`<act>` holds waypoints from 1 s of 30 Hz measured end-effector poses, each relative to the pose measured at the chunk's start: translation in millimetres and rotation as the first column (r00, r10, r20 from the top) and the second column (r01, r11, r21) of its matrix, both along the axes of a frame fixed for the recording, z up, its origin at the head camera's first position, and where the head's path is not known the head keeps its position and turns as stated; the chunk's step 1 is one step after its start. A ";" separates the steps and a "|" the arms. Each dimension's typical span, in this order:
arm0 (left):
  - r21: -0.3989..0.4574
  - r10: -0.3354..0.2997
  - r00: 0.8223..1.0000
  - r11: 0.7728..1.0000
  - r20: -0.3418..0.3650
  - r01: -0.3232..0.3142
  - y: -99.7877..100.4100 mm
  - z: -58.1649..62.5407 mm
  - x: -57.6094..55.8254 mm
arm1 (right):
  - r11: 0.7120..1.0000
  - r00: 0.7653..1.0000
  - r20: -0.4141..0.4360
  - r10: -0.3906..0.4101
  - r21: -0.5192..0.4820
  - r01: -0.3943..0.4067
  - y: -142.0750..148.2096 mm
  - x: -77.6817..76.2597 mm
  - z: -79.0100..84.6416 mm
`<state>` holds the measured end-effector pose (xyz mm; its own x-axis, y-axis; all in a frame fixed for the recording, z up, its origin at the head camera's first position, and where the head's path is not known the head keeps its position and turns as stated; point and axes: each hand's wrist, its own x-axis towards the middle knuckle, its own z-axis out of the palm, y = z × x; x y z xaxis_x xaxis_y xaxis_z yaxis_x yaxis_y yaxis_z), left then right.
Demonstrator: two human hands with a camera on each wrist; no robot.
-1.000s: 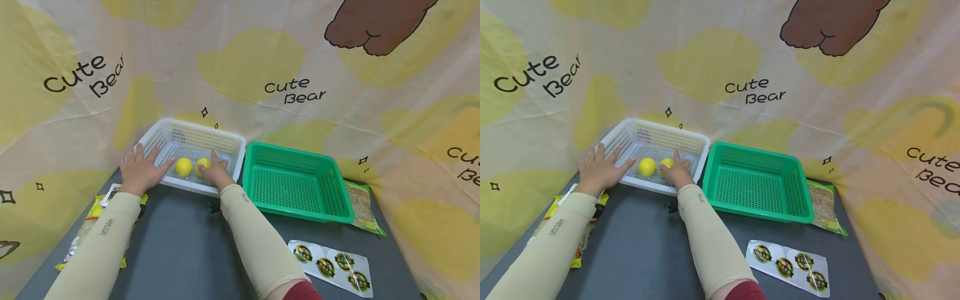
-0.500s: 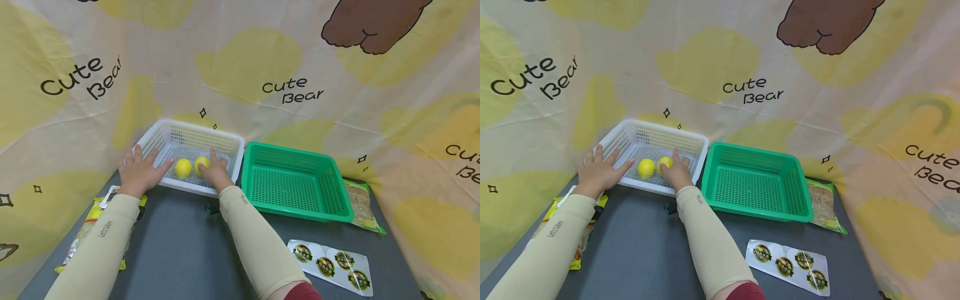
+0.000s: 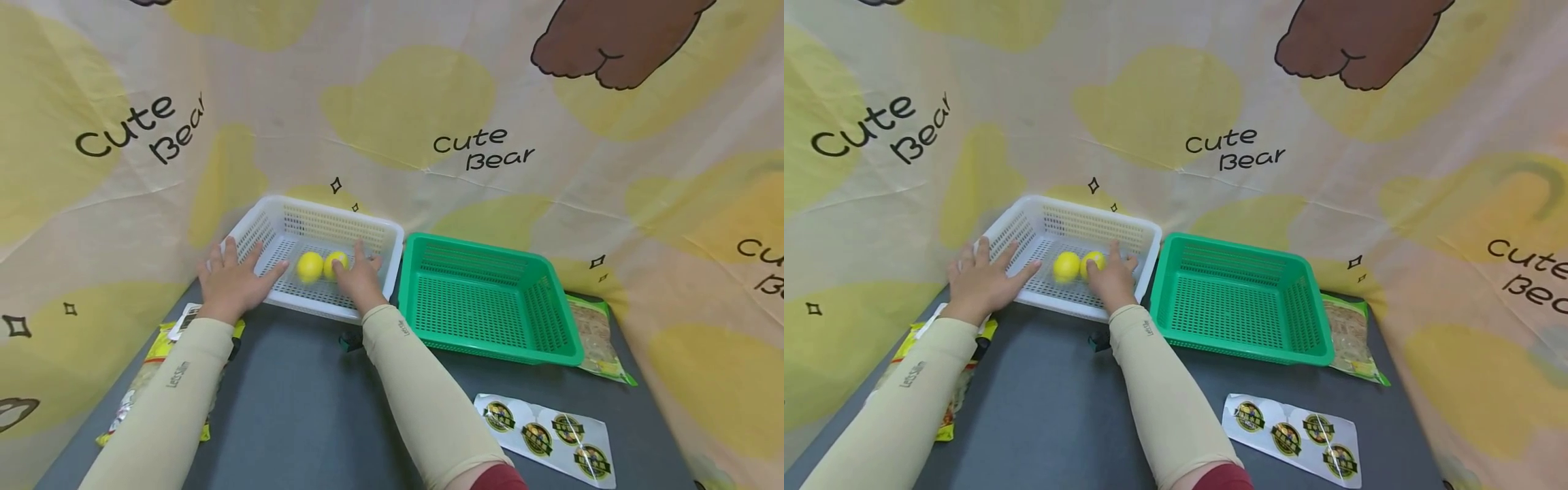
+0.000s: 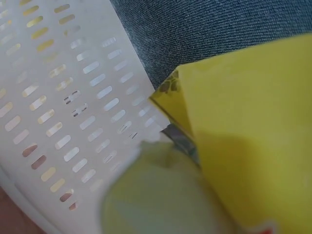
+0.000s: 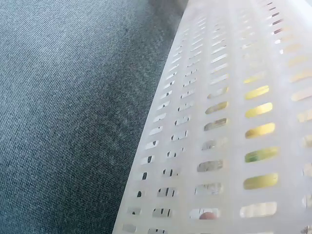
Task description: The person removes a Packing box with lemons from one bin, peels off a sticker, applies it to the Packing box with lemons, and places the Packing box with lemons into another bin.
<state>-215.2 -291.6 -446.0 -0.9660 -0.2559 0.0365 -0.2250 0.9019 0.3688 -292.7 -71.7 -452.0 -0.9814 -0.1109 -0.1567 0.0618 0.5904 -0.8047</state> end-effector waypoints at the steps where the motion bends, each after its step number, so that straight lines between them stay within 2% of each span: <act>1: -0.003 -0.001 1.000 1.000 0.003 0.001 1.1 0.3 -0.7 | 1.000 1.000 -0.006 -0.007 -0.008 0.006 1.2 -0.2 0.5; 12: -0.005 -0.015 1.000 1.000 0.000 0.015 2.3 -0.9 -6.2 | 0.988 0.994 -0.095 -0.053 -0.148 0.039 11.7 -2.0 7.4; 18: -0.005 -0.017 1.000 1.000 0.000 0.017 -0.3 -3.3 -7.6 | 0.984 0.988 -0.148 -0.049 -0.177 0.022 19.6 2.2 28.5; 23: 0.011 -0.015 1.000 1.000 -0.003 0.015 -0.1 -3.7 -7.1 | 0.979 0.986 -0.155 -0.059 -0.201 0.027 37.4 13.2 52.2; 30: 0.007 -0.017 1.000 1.000 -0.003 0.017 -2.3 -2.4 -3.9 | 0.962 0.983 -0.168 -0.072 -0.273 0.024 80.9 40.2 68.5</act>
